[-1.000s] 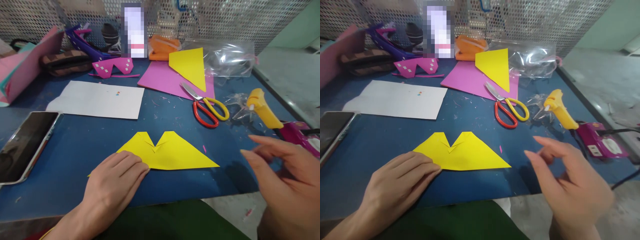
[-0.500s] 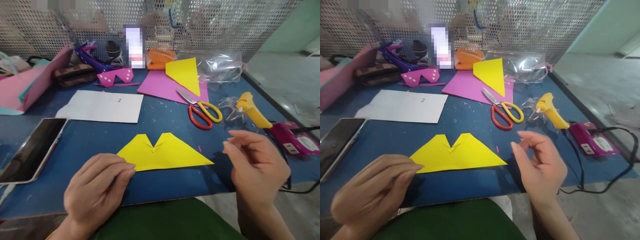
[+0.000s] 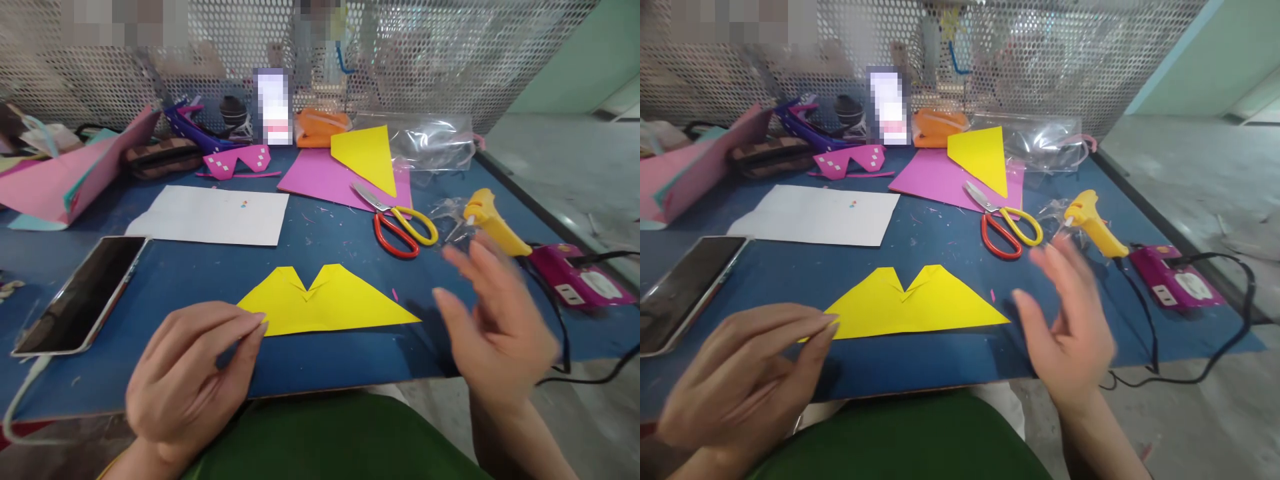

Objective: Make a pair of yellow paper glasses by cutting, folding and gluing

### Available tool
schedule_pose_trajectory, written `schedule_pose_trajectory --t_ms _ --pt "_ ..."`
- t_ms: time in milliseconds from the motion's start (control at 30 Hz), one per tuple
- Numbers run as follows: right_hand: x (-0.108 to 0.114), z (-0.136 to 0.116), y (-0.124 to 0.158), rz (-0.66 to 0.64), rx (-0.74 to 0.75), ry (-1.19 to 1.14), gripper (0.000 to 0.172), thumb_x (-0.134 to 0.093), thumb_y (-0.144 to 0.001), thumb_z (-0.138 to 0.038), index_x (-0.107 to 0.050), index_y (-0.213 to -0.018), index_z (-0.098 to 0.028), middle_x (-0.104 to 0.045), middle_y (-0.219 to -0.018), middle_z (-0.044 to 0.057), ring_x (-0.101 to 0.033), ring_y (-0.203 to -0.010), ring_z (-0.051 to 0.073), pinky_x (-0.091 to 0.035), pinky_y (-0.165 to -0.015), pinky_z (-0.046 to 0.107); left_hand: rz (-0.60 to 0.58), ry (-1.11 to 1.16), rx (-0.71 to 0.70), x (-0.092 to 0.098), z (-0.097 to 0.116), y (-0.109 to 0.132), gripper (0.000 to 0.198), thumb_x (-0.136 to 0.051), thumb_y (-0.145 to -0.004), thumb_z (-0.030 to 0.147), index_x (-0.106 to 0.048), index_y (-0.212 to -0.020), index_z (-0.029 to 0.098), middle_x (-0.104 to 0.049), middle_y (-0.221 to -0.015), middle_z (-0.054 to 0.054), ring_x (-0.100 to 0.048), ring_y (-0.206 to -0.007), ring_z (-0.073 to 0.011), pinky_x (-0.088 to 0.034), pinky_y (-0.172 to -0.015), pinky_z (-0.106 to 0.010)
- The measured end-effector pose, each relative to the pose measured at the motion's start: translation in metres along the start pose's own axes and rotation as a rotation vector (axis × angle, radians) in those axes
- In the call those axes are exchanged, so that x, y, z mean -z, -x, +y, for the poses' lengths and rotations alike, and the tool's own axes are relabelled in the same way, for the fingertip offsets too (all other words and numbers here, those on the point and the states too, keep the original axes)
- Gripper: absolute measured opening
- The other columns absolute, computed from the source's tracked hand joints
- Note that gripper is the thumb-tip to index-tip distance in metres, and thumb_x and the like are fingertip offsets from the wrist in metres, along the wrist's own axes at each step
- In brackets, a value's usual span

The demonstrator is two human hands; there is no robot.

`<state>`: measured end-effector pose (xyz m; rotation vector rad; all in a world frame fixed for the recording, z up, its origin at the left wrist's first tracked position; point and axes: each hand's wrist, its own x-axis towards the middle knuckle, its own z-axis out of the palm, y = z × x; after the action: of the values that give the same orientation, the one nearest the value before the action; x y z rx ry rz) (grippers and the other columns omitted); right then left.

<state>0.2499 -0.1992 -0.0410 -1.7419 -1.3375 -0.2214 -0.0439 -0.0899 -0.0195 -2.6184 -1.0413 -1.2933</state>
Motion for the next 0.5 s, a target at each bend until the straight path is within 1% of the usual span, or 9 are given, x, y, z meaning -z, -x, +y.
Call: schedule_pose_trajectory --t_ms 33,67,100,167,233,267,367,433,500 --pt "0.001 0.000 -0.002 -0.047 0.072 0.018 0.050 -0.063 -0.093 -0.020 -0.052 -0.141 -0.027 -0.066 -0.124 0.012 -0.067 -0.109 0.033 -0.055 -0.089 0.051 -0.053 0.026 -0.040 -0.007 0.003 -0.001 0.017 -0.067 -0.087 0.013 -0.067 -0.098 0.025 -0.070 -0.090 0.001 -0.067 -0.082 -0.0161 -0.058 -0.076 -0.036" --pt "0.002 0.000 -0.003 -0.097 0.167 0.025 0.047 -0.065 -0.092 -0.020 -0.055 -0.137 -0.026 -0.067 -0.126 0.011 -0.066 -0.112 0.032 -0.052 -0.096 0.052 -0.092 0.024 -0.080 -0.014 0.006 -0.003 0.015 -0.068 -0.087 0.017 -0.068 -0.099 0.024 -0.072 -0.090 0.000 -0.068 -0.085 -0.0178 -0.058 -0.078 -0.036" --pt "0.002 -0.001 -0.004 -0.129 0.261 0.041 0.040 -0.067 -0.091 -0.020 -0.060 -0.130 -0.025 -0.069 -0.124 0.010 -0.067 -0.112 0.031 -0.048 -0.101 0.053 -0.172 0.021 -0.128 -0.020 0.008 -0.004 0.015 -0.069 -0.088 0.021 -0.068 -0.103 0.023 -0.073 -0.094 -0.002 -0.069 -0.091 -0.0201 -0.058 -0.081 -0.037" --pt "0.001 -0.003 -0.005 -0.242 0.446 0.079 0.028 -0.068 -0.091 -0.020 -0.066 -0.119 -0.020 -0.073 -0.118 0.009 -0.068 -0.112 0.028 -0.042 -0.108 0.052 -0.333 0.015 -0.206 -0.029 0.009 -0.005 0.023 -0.066 -0.091 0.028 -0.068 -0.112 0.019 -0.073 -0.111 -0.007 -0.067 -0.108 -0.0255 -0.056 -0.093 -0.044" --pt "-0.002 -0.007 -0.004 -0.305 0.545 0.142 0.020 -0.068 -0.092 -0.019 -0.069 -0.112 -0.016 -0.075 -0.115 0.009 -0.067 -0.113 0.027 -0.037 -0.111 0.050 -0.433 0.020 -0.263 -0.034 0.009 -0.006 0.026 -0.060 -0.095 0.030 -0.067 -0.116 0.016 -0.070 -0.123 -0.010 -0.064 -0.116 -0.0280 -0.051 -0.102 -0.049" --pt "-0.004 -0.009 -0.004 -0.325 0.577 0.165 0.019 -0.067 -0.092 -0.019 -0.069 -0.111 -0.015 -0.075 -0.115 0.009 -0.067 -0.113 0.026 -0.036 -0.112 0.049 -0.448 0.022 -0.286 -0.035 0.009 -0.006 0.026 -0.057 -0.096 0.030 -0.068 -0.114 0.015 -0.070 -0.123 -0.010 -0.065 -0.116 -0.0280 -0.051 -0.103 -0.049" --pt "-0.011 -0.015 -0.002 -0.399 0.658 0.189 0.018 -0.061 -0.095 -0.015 -0.070 -0.110 -0.012 -0.075 -0.114 0.009 -0.067 -0.112 0.025 -0.034 -0.113 0.049 -0.412 0.005 -0.334 -0.035 0.010 -0.006 0.021 -0.055 -0.098 0.025 -0.071 -0.106 0.015 -0.075 -0.111 -0.008 -0.070 -0.105 -0.0252 -0.054 -0.095 -0.044" --pt "-0.016 -0.018 -0.001 -0.437 0.702 0.183 0.020 -0.056 -0.096 -0.011 -0.070 -0.110 -0.010 -0.075 -0.114 0.011 -0.068 -0.108 0.025 -0.035 -0.112 0.050 -0.392 -0.017 -0.351 -0.035 0.011 -0.006 0.018 -0.055 -0.097 0.021 -0.072 -0.103 0.016 -0.077 -0.106 -0.006 -0.071 -0.099 -0.0235 -0.056 -0.091 -0.041" --pt "-0.020 -0.022 -0.002 -0.457 0.733 0.169 0.025 -0.049 -0.097 -0.007 -0.070 -0.110 -0.007 -0.075 -0.113 0.012 -0.069 -0.103 0.024 -0.037 -0.109 0.049 -0.386 -0.035 -0.354 -0.034 0.013 -0.006 0.017 -0.056 -0.096 0.018 -0.072 -0.102 0.016 -0.077 -0.105 -0.005 -0.072 -0.097 -0.0224 -0.056 -0.089 -0.039"
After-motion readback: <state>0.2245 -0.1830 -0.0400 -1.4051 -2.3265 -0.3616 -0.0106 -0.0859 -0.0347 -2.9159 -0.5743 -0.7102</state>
